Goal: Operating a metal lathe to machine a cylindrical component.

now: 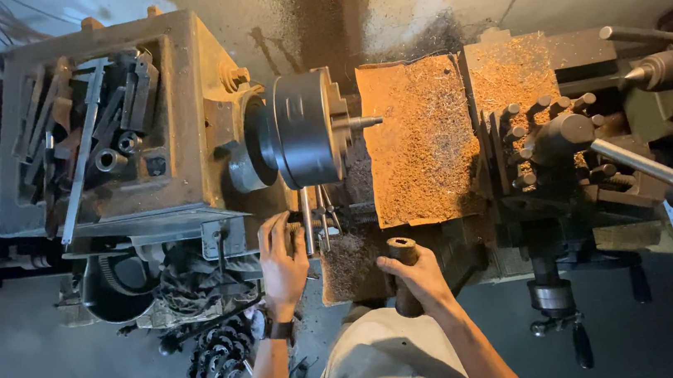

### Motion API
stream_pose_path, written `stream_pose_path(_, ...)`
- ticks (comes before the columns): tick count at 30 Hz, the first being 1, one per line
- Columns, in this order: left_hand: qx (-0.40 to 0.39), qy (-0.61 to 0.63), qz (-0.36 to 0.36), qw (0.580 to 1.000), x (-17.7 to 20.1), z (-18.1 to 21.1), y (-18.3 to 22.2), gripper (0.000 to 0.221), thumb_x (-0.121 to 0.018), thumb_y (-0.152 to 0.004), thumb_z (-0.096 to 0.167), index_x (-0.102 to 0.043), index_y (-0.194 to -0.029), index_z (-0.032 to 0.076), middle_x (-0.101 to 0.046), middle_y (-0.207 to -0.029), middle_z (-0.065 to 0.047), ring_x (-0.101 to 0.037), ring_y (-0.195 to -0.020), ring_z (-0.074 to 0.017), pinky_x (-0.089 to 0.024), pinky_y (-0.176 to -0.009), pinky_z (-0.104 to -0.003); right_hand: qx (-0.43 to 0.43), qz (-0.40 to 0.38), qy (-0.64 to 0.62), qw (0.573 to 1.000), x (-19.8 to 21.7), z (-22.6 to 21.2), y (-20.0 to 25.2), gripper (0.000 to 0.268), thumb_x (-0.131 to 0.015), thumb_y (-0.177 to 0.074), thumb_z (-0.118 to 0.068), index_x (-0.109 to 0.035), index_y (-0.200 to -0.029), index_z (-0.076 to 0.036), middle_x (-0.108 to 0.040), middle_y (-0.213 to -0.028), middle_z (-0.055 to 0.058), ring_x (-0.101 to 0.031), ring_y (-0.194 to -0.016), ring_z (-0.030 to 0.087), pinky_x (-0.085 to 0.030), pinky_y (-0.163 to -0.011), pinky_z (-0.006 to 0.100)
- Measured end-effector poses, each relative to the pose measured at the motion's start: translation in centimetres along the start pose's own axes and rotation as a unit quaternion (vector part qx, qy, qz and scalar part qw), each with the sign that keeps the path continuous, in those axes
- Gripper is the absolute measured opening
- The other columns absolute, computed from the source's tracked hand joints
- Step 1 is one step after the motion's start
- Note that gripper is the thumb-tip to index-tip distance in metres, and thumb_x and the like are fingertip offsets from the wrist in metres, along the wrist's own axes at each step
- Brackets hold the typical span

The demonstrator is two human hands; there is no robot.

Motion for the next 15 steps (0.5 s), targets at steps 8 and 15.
stream_pose_path(8,-0.017,0.024,0.011,1.000,-0.6,2.2,-3.3,0.038,-0.070,-0.095,0.007,-0.060,-0.131,-0.001,-0.061,-0.127,-0.019,-0.061,-0.120,-0.0375,-0.052,-0.101,-0.044,0.000,-0.004,0.002,1.000,0.0,0.7,-0.7,0.027,-0.085,-0.078,-0.016,-0.069,-0.096,-0.005,-0.064,-0.074,0.000,-0.059,-0.061,0.011,-0.050,-0.054,0.030)
stream_pose_path(15,-0.190,-0.135,0.017,0.972,-5.2,2.9,-9.3,0.088,-0.076,-0.086,0.049,-0.040,-0.146,-0.004,-0.040,-0.152,-0.026,-0.036,-0.145,-0.0417,-0.024,-0.118,-0.068,0.003,-0.026,-0.012,1.000,0.2,0.4,-1.2,0.026,-0.085,-0.079,-0.017,-0.068,-0.093,-0.004,-0.066,-0.074,0.002,-0.060,-0.061,0.011,-0.050,-0.054,0.030)
Point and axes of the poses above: each hand's wrist, its own y-axis away from the middle knuckle, its own x-axis out of the back of the hand, z = x × y, the point moved 3 cm from there along -y, towards the middle knuckle
